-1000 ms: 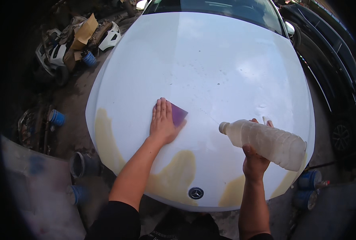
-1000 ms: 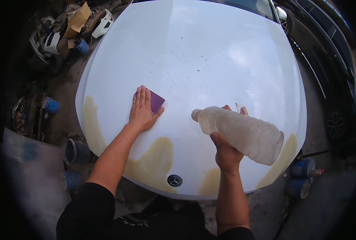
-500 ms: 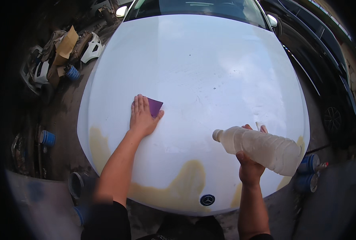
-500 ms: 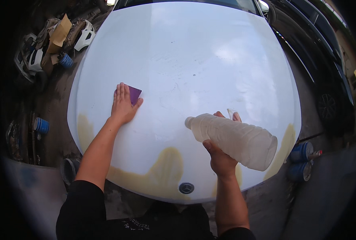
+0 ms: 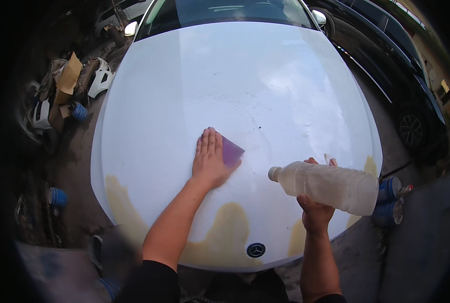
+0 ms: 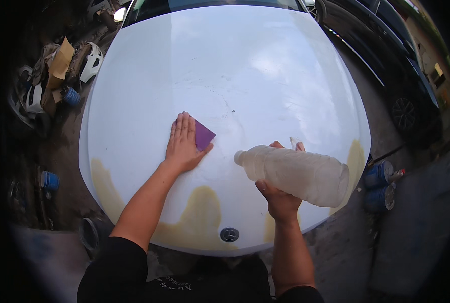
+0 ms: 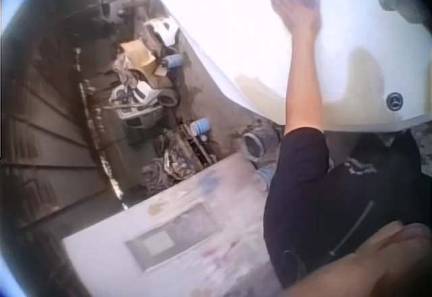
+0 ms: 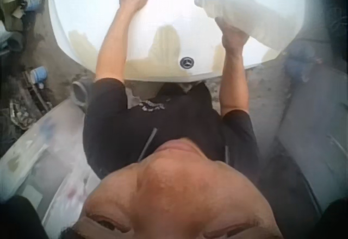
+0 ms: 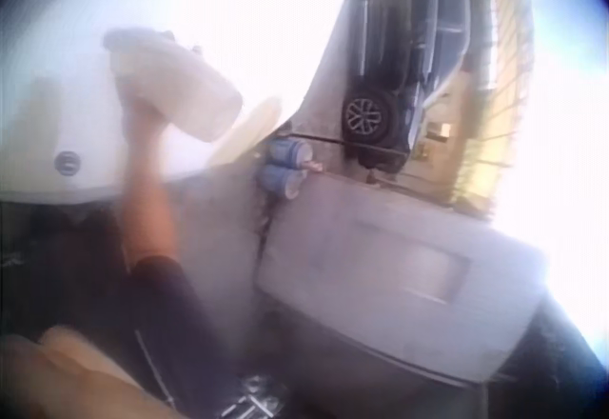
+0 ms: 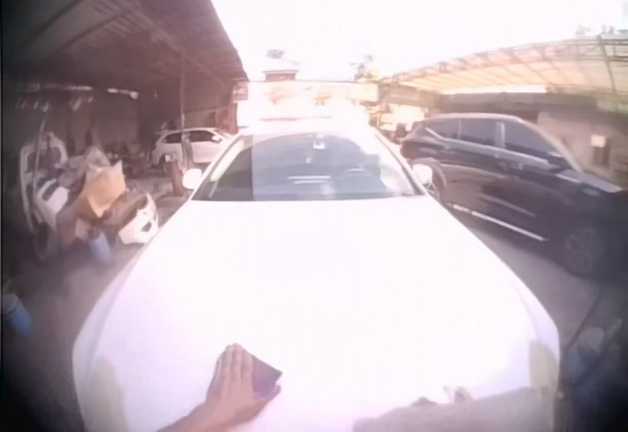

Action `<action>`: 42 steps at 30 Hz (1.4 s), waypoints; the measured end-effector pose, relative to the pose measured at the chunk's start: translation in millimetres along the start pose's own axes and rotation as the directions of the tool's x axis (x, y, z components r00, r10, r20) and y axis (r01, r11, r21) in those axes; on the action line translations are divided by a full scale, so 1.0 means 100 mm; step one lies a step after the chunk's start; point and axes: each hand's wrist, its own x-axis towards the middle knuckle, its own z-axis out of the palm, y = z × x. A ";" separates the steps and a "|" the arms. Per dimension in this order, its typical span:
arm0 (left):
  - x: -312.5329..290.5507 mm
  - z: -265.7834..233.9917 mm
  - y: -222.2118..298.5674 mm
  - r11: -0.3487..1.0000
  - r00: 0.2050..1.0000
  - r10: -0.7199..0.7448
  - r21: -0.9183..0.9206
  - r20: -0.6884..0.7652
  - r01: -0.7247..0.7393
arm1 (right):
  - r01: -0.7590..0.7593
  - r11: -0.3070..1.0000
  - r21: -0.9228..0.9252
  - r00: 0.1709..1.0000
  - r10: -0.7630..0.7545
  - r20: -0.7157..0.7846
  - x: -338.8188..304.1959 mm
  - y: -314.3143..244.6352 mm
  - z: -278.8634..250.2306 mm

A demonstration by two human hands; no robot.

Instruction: The person sands the hood of a white car using a purple sanding block and pours liquid from a plastic bottle onto the surface to aid the process. The person moves around the hood, applying the sanding block to various areas while intermittently adding liquid.

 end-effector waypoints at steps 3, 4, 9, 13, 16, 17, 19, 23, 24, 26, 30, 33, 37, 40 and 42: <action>0.35 -0.30 -0.87 0.910 0.908 -0.415 0.025 0.055 0.414 | -0.013 0.998 -0.067 1.000 0.014 0.006 -0.02 0.03 -0.16; 0.51 -0.34 -0.91 0.895 0.895 -0.445 0.027 0.027 0.444 | -0.025 0.997 -0.075 1.000 0.026 0.012 -0.03 0.04 -0.14; 0.91 -0.20 0.63 0.997 0.998 -0.051 0.056 0.047 0.049 | -0.053 0.999 0.005 0.997 0.053 -0.056 0.04 0.09 0.00; 0.31 0.18 1.03 0.972 0.976 0.208 0.097 0.056 -0.213 | -0.069 0.997 0.026 0.996 0.070 -0.045 0.06 0.04 -0.08; 0.17 -0.13 0.24 0.992 0.990 -0.128 0.013 0.052 0.127 | -0.012 0.989 -0.146 0.999 0.019 0.044 0.06 0.10 -0.30; 0.20 -0.22 -0.31 0.957 0.956 -0.288 0.053 0.059 0.285 | -0.034 0.992 -0.119 0.998 0.040 0.048 0.05 0.09 -0.28; 0.34 -0.37 -1.11 0.891 0.889 -0.455 0.022 0.056 0.454 | -0.079 0.993 -0.082 0.995 0.083 0.047 0.00 0.08 -0.23; 0.76 -0.48 -0.82 0.938 0.936 -0.348 0.026 0.056 0.347 | -0.066 0.997 -0.048 0.997 0.067 0.027 -0.03 0.23 -0.12; 0.71 -0.38 -0.53 0.952 0.951 -0.305 0.003 0.060 0.305 | -0.107 0.994 -0.023 0.994 0.108 0.019 -0.04 0.24 -0.09; 0.30 -0.25 -0.04 0.985 0.977 -0.172 0.045 0.130 0.167 | -0.178 0.984 0.023 0.984 0.178 0.004 0.01 0.21 -0.11; 0.02 -0.30 -0.61 0.970 0.963 -0.234 0.091 0.132 0.224 | -0.070 0.989 -0.130 0.992 0.083 0.096 0.03 0.20 -0.14; 0.49 -0.47 -1.13 0.920 0.921 -0.389 0.062 0.029 0.387 | 0.054 0.962 -0.266 0.979 0.001 0.203 0.04 0.25 -0.16; 0.69 -0.43 -0.07 0.988 0.984 -0.148 0.054 0.097 0.144 | -0.145 0.989 -0.023 0.989 0.146 0.037 0.02 0.18 0.07; 0.30 -0.26 0.39 0.996 0.981 0.048 0.064 0.189 -0.061 | -0.157 0.988 0.015 0.988 0.157 0.014 0.05 0.17 0.05; 0.20 -0.14 -0.19 0.995 0.992 -0.072 0.082 0.100 0.063 | -0.118 0.991 -0.055 0.991 0.121 0.061 0.03 0.16 -0.01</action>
